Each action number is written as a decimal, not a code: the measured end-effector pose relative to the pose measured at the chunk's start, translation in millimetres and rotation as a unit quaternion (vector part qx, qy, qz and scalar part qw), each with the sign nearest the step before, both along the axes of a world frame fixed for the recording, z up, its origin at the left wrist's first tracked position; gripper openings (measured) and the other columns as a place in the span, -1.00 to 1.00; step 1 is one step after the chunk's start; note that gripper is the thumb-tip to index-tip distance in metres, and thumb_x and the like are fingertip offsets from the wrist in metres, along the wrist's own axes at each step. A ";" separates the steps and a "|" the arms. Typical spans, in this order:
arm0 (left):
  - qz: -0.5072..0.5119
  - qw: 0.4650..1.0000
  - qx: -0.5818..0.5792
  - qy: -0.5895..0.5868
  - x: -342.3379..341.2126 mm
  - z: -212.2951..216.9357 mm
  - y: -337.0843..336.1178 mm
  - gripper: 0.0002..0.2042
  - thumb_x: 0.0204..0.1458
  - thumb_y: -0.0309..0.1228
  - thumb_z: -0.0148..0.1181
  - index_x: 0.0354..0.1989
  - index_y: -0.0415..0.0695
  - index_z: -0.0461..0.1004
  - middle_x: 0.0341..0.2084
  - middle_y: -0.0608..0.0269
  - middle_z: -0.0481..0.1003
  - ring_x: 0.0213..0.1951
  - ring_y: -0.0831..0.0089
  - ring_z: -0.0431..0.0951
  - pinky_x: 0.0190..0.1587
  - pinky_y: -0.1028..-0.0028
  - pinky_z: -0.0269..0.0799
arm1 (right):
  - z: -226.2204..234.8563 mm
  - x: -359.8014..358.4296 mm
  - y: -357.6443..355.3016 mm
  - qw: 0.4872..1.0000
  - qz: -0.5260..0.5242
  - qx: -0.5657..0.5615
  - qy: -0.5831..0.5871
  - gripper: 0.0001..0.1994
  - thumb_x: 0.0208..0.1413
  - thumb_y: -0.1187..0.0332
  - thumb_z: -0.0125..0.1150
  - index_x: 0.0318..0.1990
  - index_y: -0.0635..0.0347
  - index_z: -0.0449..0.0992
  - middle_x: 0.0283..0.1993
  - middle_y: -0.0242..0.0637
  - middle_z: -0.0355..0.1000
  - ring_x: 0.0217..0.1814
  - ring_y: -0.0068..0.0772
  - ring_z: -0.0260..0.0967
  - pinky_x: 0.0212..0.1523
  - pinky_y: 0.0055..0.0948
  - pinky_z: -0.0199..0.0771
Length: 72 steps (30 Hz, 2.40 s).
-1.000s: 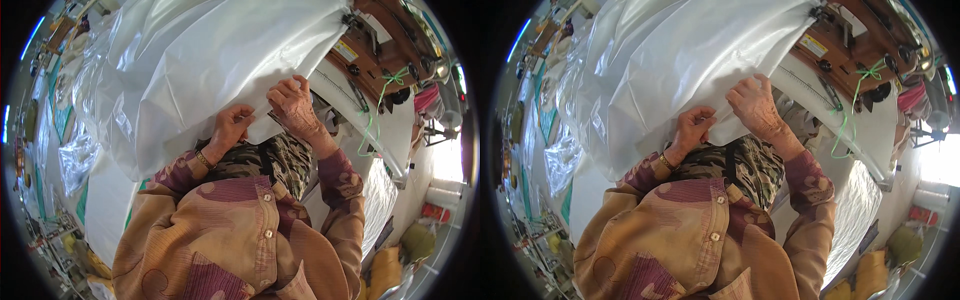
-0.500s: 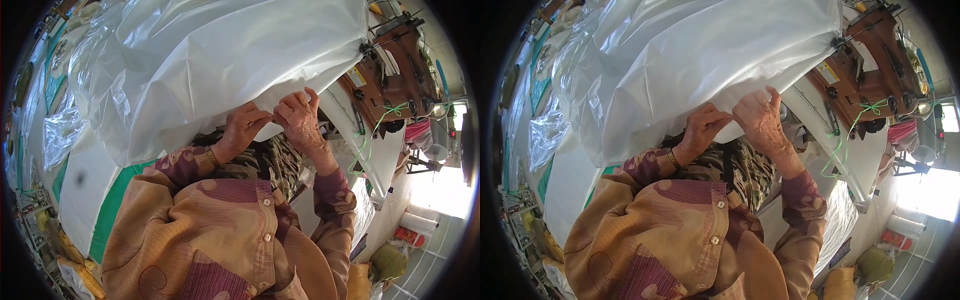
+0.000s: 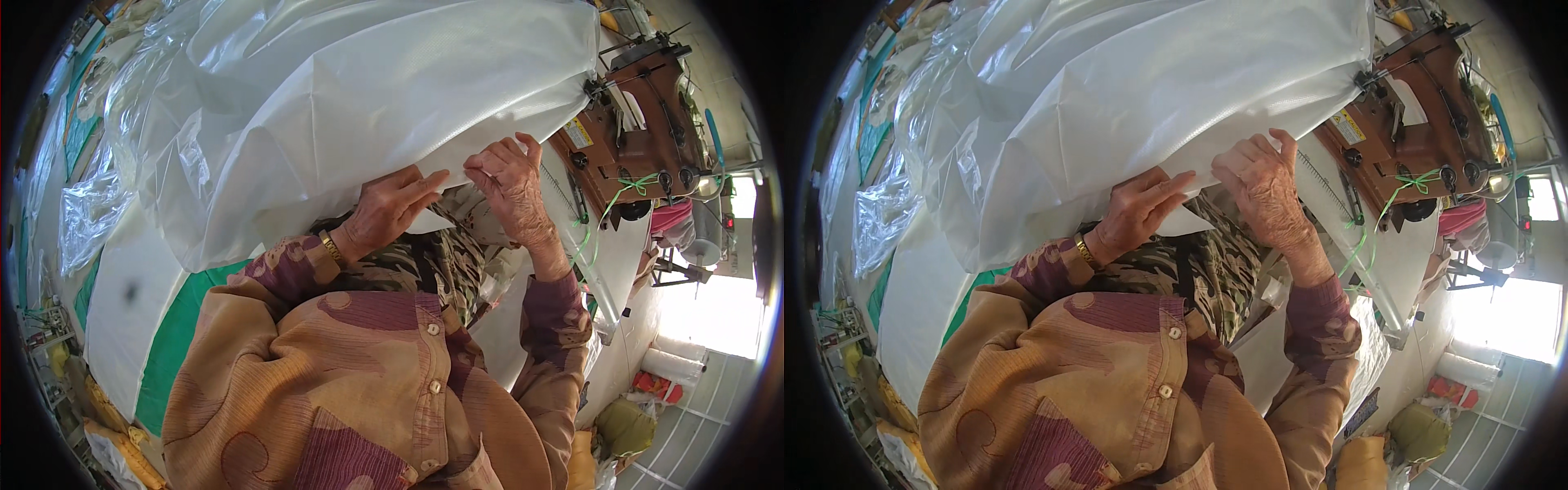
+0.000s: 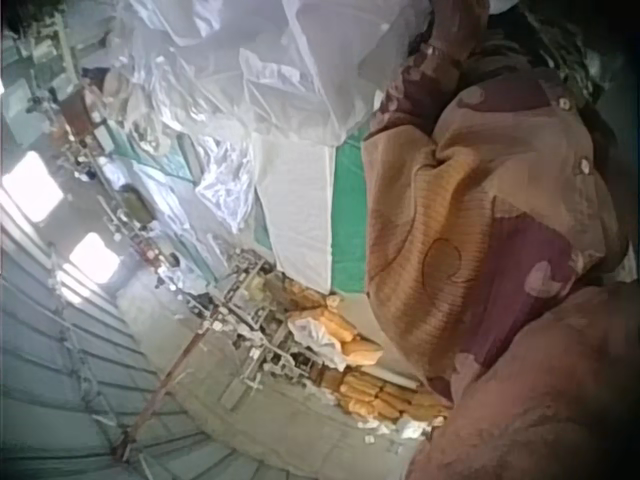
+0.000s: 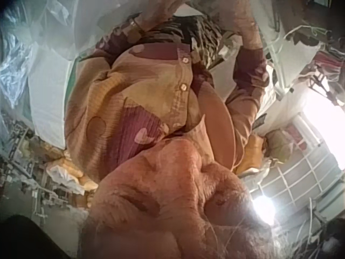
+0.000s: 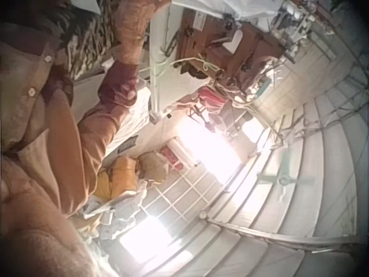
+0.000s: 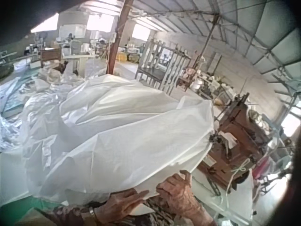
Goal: The person aligns and sews a large white plastic sheet using a sewing machine. They repeatedly fold the edges of the plastic, guide it through the machine, and cut the thread after each seam. The person handles the plastic sheet by hand to prepare it for stitching.
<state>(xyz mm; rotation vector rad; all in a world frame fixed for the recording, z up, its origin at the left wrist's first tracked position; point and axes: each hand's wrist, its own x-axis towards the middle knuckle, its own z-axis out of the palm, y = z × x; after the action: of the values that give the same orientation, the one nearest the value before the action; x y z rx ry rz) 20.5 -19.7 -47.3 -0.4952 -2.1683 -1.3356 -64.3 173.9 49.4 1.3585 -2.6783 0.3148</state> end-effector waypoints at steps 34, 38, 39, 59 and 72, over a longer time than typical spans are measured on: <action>-0.109 0.972 -0.204 0.051 -12.6 26.4 11.4 -0.72 -0.08 -0.61 0.24 -0.13 -0.20 0.55 -0.59 0.22 0.31 -0.58 0.26 0.44 -0.53 0.30 0.37 | -11.8 -112.4 87.2 0.918 -0.222 -0.179 0.274 -0.63 0.00 0.22 0.38 -0.07 0.11 0.46 -0.07 -0.29 0.40 0.11 -0.14 0.29 0.22 0.01 0.13; -0.143 0.956 -0.246 0.071 -27.9 22.5 20.6 -0.72 -0.09 -0.59 0.22 -0.14 -0.22 0.53 -0.56 0.21 0.33 -0.51 0.27 0.49 -0.49 0.31 0.40 | -34.1 -102.5 84.3 0.903 -0.219 -0.198 0.313 -0.67 -0.01 0.30 0.36 -0.09 0.10 0.45 0.15 -0.29 0.36 0.32 -0.15 0.23 0.35 0.14 0.01; -0.151 0.952 -0.257 0.076 -33.1 24.3 24.1 -0.72 -0.10 -0.59 0.22 -0.14 -0.23 0.53 -0.56 0.21 0.33 -0.50 0.27 0.50 -0.47 0.31 0.41 | -31.9 -99.4 87.7 0.903 -0.218 -0.199 0.312 -0.69 0.01 0.31 0.34 -0.09 0.09 0.46 0.16 -0.31 0.36 0.33 -0.16 0.23 0.36 0.15 0.00; -0.099 0.892 -0.407 0.170 -178.9 88.9 112.1 -0.91 -0.06 -0.54 0.15 -0.54 -0.13 0.39 -0.54 0.23 0.43 -0.51 0.23 0.54 -0.47 0.27 0.45 | -35.1 -102.0 93.4 0.895 -0.231 -0.261 0.279 -0.71 0.04 0.37 0.27 -0.04 0.04 0.47 0.17 -0.43 0.38 0.28 -0.30 0.26 0.36 0.03 -0.05; -0.040 0.977 -0.147 0.147 -107.0 60.6 94.9 -0.47 0.12 -0.36 0.21 0.26 -0.27 0.28 0.17 -0.18 0.35 0.14 -0.13 0.37 0.18 0.12 0.32 | -24.5 -96.1 92.5 0.892 -0.212 -0.293 0.271 -0.61 0.01 0.43 0.27 0.04 0.10 0.42 0.15 -0.34 0.41 0.28 -0.22 0.29 0.35 0.03 0.00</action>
<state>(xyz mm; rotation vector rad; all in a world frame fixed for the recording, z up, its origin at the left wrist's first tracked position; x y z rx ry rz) -86.5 75.2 13.3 -0.8449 -2.1196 -0.9128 -160.4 266.4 24.9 0.5517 -2.0743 0.5373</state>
